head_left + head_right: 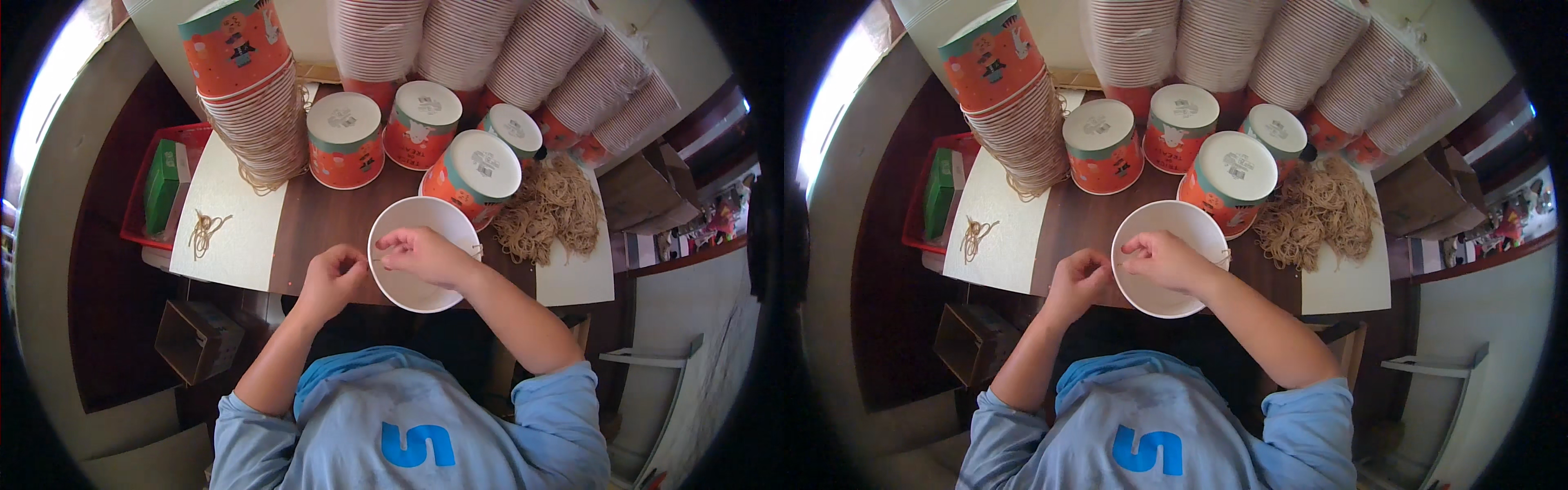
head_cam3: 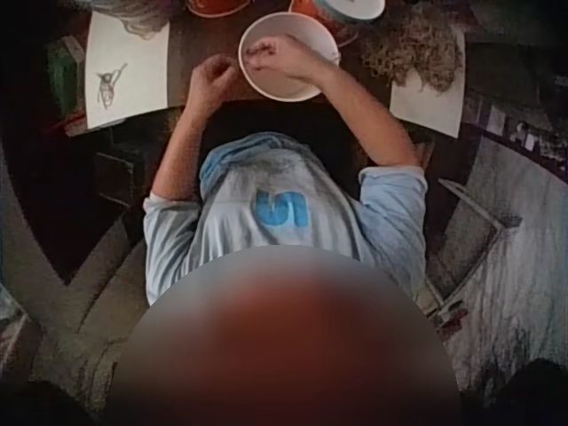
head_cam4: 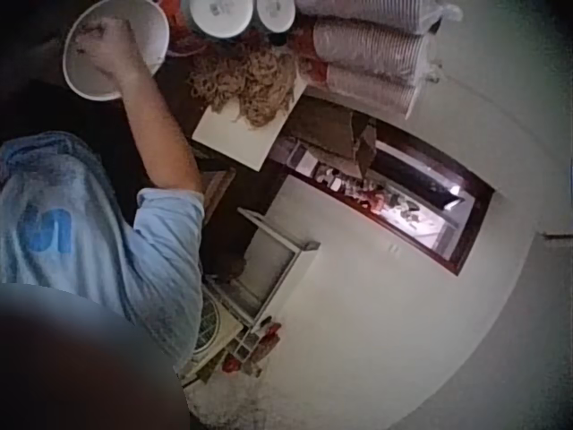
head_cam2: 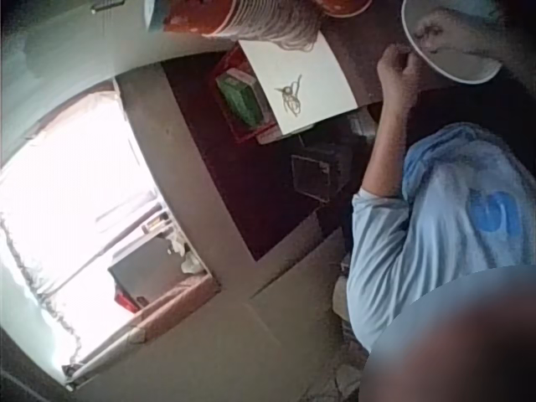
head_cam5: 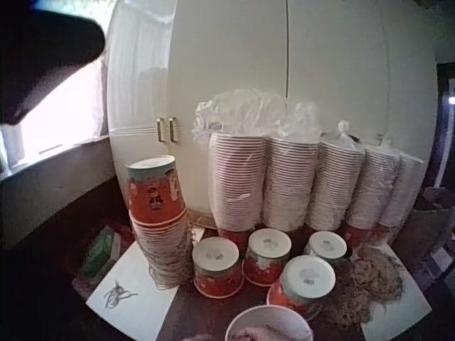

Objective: Attaching rope handles to paper buckets for packaging.

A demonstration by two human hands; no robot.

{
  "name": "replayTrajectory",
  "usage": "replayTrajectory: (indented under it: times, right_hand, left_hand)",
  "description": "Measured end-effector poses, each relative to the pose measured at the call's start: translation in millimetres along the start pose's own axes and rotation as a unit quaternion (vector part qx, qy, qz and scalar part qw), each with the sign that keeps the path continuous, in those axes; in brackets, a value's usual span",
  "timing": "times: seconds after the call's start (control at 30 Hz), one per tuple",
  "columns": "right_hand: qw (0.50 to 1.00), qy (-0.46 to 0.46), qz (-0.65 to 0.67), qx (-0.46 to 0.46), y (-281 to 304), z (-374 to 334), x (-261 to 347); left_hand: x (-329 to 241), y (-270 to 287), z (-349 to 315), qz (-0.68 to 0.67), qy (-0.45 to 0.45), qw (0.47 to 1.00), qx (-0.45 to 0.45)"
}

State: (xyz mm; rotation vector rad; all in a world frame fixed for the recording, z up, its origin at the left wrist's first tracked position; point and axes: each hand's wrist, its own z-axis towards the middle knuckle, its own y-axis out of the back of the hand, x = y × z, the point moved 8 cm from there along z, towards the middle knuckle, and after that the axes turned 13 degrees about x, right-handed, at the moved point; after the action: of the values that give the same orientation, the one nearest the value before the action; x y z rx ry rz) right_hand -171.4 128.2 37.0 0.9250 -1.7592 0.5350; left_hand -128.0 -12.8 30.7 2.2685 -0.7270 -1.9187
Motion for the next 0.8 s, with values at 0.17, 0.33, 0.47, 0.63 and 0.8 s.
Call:
replayTrajectory:
  times: [0.17, 0.33, 0.47, 0.63, 0.8]
  right_hand:
    - [0.963, -0.049, -0.265, -0.004, -21, -34, 39]
    - [0.908, 0.033, -0.417, -0.026, -34, -45, 41]
    - [0.896, 0.025, -0.443, 0.009, -27, -48, 35]
    - [0.844, 0.069, -0.526, -0.076, -27, -53, 49]
    - [0.81, 0.149, -0.534, -0.19, -38, -72, 63]
  left_hand:
    - [35, -22, -10, -0.534, -0.007, 0.837, 0.12]
    - [32, -32, -19, -0.565, -0.067, 0.804, 0.173]
    - [34, -40, -29, -0.535, -0.064, 0.823, 0.18]
    - [40, -44, -37, -0.51, -0.052, 0.841, 0.173]
    - [37, -45, -49, -0.407, -0.069, 0.892, 0.184]
